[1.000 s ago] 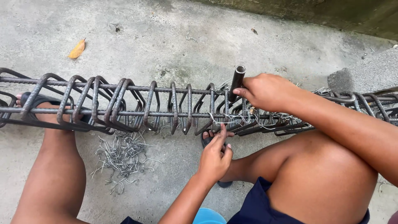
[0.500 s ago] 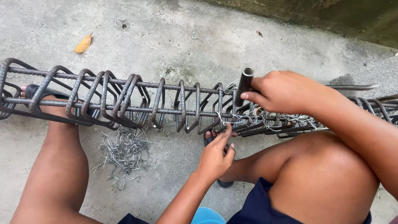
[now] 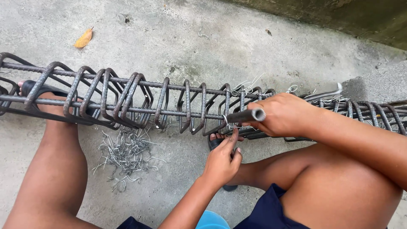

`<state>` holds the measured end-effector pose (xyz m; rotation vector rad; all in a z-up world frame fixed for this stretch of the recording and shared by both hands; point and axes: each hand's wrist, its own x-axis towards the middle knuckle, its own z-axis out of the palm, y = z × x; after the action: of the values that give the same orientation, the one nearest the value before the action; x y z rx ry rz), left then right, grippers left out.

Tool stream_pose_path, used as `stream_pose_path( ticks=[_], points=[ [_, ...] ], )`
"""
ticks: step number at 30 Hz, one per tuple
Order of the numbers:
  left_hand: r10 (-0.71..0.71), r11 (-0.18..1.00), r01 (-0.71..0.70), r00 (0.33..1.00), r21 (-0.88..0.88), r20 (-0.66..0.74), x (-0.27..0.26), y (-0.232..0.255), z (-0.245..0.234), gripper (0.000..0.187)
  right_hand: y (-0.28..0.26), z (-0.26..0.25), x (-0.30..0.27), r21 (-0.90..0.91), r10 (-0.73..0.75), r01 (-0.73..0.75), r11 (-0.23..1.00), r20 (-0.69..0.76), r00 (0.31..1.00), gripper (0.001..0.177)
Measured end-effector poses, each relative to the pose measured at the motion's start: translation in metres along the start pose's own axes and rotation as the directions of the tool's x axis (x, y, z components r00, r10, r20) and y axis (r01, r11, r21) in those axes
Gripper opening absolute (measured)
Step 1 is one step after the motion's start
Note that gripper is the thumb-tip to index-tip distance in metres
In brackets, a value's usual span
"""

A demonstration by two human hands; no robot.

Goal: The person ties a rebar cage using wire and a metal twisting tool. They wrap wire around the intersections of the rebar bars and twist it to secure the structure.

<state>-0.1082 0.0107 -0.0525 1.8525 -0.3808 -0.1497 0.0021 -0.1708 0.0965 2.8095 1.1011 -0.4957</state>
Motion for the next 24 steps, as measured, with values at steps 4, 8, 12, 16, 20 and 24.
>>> stream_pose_path(
  ticks=[4, 8, 12, 16, 20, 24],
  points=[
    [0.005, 1.000, -0.005, 1.000, -0.007, 0.000, 0.002, -0.003, 0.002, 0.064, 0.013, 0.012, 0.002, -0.058, -0.009, 0.012, 0.998, 0.041, 0.999, 0.030],
    [0.003, 1.000, -0.003, 1.000, -0.019, -0.005, 0.000, -0.004, 0.005, 0.063, 0.003, 0.004, -0.002, -0.074, -0.013, 0.013, 0.997, 0.013, 1.000, 0.030],
    [0.009, 1.000, -0.009, 1.000, -0.009, 0.003, 0.006, -0.004, 0.005, 0.062, 0.012, 0.013, -0.006, -0.242, -0.146, 0.126, 0.962, -0.064, 0.987, 0.022],
    [0.021, 1.000, -0.021, 1.000, 0.003, 0.002, -0.002, -0.001, 0.004, 0.062, 0.010, 0.024, -0.008, -0.081, -0.052, 0.048, 0.996, -0.047, 0.998, 0.023],
    [0.001, 0.999, 0.000, 1.000, -0.033, 0.017, 0.001, -0.004, 0.006, 0.066, 0.004, 0.000, -0.007, 0.043, 0.121, -0.117, 0.992, -0.103, 0.987, 0.024],
    [0.007, 0.996, -0.006, 1.000, -0.091, 0.006, 0.003, -0.001, 0.009, 0.070, -0.001, -0.012, -0.001, 0.011, 0.167, -0.167, 0.986, -0.068, 0.984, 0.033]
  ],
)
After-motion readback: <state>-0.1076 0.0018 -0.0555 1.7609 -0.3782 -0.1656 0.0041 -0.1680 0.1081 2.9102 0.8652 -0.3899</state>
